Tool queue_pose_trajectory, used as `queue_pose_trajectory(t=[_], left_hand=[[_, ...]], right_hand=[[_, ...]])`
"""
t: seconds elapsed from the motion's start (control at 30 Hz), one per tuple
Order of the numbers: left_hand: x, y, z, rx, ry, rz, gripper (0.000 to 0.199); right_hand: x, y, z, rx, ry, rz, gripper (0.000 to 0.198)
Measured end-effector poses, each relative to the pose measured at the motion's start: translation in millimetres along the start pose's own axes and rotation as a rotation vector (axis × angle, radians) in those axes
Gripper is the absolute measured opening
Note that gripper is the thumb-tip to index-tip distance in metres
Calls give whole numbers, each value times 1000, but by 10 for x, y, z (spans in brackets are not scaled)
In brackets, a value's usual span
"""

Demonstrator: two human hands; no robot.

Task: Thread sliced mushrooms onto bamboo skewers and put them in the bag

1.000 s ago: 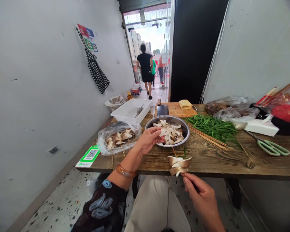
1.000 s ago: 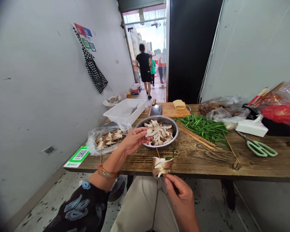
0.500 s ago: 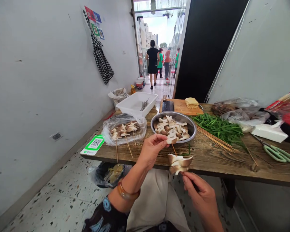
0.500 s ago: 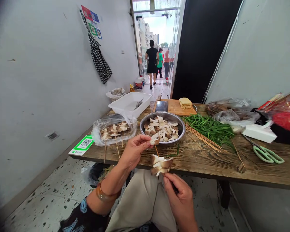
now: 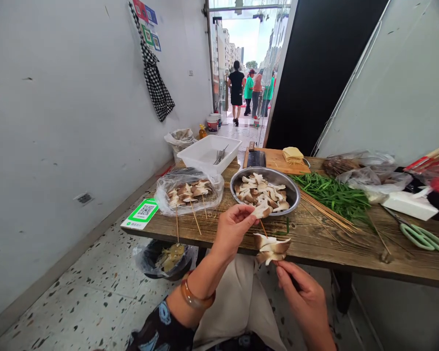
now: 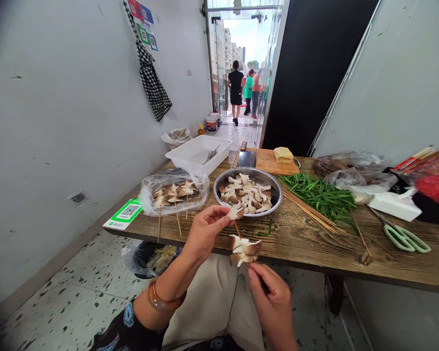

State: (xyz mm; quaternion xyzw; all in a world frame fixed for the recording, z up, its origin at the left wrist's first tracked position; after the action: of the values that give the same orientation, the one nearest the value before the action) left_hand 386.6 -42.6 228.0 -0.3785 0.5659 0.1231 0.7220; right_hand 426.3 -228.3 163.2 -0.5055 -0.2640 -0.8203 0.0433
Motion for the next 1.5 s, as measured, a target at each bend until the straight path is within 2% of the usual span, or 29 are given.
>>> queue_pose_trajectory(t=[0.07,0.27,0.5,0.77,0.9,0.97,1.07,1.17,1.3,1.5], left_hand=[[3,13,-11,13,-34,57,19],[-41,26,-29,41,-260,268,8],[-41,15,-72,75,-287,391,6],[34,-1,-123,116,-233,400,4],[24,-56,-124,226,-190,463,4],[55,-66,-112,283,-112,415,8],[138,-35,-96,243,51,193,21],[199,-12,-105,191,146,39,35],[210,-47,-148,246,223,51,42],[169,-69,-157,217,193,139,31]], right_hand=[[2,-12,-1,12,2,5,22],[23,-15,-6,10,-5,3,22],[8,-7,6,-8,16,-13,23],[-12,-23,27,-18,3,33,22],[-39,-35,28,23,-132,99,26],[-71,-44,16,43,-215,156,28],[-122,-50,-3,52,-294,220,30],[-155,-51,-13,48,-329,248,31],[-163,-61,-21,32,-360,255,31],[-149,-72,-23,61,-341,257,30]])
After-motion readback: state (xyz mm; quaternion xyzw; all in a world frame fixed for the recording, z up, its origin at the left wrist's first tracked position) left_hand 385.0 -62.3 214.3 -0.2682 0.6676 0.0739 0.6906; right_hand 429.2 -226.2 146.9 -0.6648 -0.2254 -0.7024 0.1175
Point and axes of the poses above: each hand's wrist, its own z-axis towards the middle knuckle, its own y-axis out of the back of the hand, x = y × z, the point moved 3 cm from there along z, towards the middle knuckle, and after that the axes turned 4 degrees about -z, right-handed, at the moved point
